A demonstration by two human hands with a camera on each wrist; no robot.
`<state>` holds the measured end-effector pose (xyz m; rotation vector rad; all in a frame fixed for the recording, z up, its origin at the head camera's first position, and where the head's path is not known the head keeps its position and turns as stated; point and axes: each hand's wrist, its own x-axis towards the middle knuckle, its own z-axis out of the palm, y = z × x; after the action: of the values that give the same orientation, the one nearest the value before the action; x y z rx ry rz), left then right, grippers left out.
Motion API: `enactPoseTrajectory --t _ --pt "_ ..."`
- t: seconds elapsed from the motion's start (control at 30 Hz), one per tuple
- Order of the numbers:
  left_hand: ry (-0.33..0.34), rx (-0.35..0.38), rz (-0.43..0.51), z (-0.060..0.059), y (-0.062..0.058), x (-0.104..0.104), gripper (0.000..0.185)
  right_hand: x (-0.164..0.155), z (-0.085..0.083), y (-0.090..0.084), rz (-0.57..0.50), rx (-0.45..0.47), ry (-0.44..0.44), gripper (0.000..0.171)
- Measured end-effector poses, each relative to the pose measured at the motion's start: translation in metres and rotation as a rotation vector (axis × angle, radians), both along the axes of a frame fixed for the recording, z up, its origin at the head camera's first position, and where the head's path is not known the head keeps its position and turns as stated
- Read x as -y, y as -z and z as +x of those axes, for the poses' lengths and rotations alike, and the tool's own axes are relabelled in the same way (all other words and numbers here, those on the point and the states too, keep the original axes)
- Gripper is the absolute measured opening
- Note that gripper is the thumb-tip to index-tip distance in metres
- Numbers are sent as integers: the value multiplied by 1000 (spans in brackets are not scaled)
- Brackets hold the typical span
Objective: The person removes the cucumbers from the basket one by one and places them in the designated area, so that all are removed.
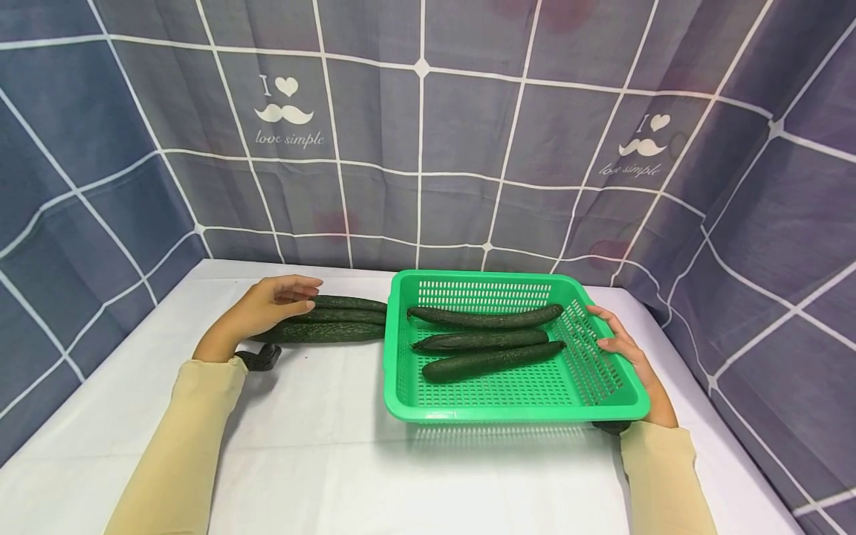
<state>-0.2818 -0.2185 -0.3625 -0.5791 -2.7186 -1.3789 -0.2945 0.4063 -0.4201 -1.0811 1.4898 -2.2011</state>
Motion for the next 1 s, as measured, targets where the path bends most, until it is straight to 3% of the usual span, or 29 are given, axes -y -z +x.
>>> enactPoseTrajectory --t 0.27,0.5,1.0 --pt "-7 -71 40 8 -21 -20 43 0 -4 0 -11 -18 -1 80" --pt "-18 -139 76 17 -32 -38 39 -1 -2 0 -18 -2 -39 78" --pt "63 -158 128 35 -51 -70 39 1 2 0 5 -7 6 74"
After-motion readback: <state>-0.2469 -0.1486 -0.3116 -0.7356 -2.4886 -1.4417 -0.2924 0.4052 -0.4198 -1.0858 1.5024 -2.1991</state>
